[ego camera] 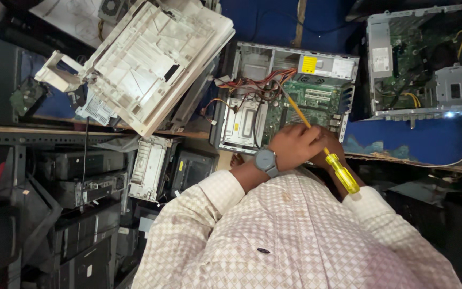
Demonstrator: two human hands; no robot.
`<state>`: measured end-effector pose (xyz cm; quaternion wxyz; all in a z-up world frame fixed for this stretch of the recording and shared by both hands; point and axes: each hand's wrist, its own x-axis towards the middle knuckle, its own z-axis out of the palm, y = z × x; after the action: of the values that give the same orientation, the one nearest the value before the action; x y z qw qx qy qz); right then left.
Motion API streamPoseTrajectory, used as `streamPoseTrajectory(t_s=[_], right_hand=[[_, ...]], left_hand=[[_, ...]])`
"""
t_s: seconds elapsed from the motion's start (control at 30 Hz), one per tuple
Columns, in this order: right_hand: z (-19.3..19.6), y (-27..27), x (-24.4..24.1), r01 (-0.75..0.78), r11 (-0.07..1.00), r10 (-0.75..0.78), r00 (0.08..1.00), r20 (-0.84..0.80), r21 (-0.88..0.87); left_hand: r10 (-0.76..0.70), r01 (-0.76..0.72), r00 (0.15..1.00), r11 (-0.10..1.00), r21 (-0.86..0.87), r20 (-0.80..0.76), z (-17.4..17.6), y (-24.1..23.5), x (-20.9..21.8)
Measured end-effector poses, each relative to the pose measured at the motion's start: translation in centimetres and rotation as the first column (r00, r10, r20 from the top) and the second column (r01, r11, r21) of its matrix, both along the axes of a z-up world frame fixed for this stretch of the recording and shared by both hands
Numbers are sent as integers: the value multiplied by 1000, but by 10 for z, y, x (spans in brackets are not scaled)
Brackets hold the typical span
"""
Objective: The person uses a yellow screwdriver to remove screws from a computer motherboard inside an open case. They place removed screws on the table and then lift the motherboard out of the case.
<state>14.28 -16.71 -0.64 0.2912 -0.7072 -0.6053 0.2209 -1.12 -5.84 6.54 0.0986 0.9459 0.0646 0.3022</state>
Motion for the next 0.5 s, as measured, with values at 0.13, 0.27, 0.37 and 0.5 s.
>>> streamPoseTrajectory(t_s=[0.13,0.27,0.37,0.5], right_hand=[[-4,0,5,-17,1000,17,1000,-3,-3],[-18,-1,16,-56,998,54,995,83,25],[-35,-9,22,276,916,-274,960,51,-292],[-54,-19,40,326,945,-318,939,-128,43]], left_hand=[[6,-6,1000,1000,-8,24,-2,-1,-2],[3,-3,1000,1000,-16,-2,-1,0,-4],[-20,20,1000,998,-54,-9,1,-1,-8],[-60,58,998,997,-44,-29,3,-3,-9]])
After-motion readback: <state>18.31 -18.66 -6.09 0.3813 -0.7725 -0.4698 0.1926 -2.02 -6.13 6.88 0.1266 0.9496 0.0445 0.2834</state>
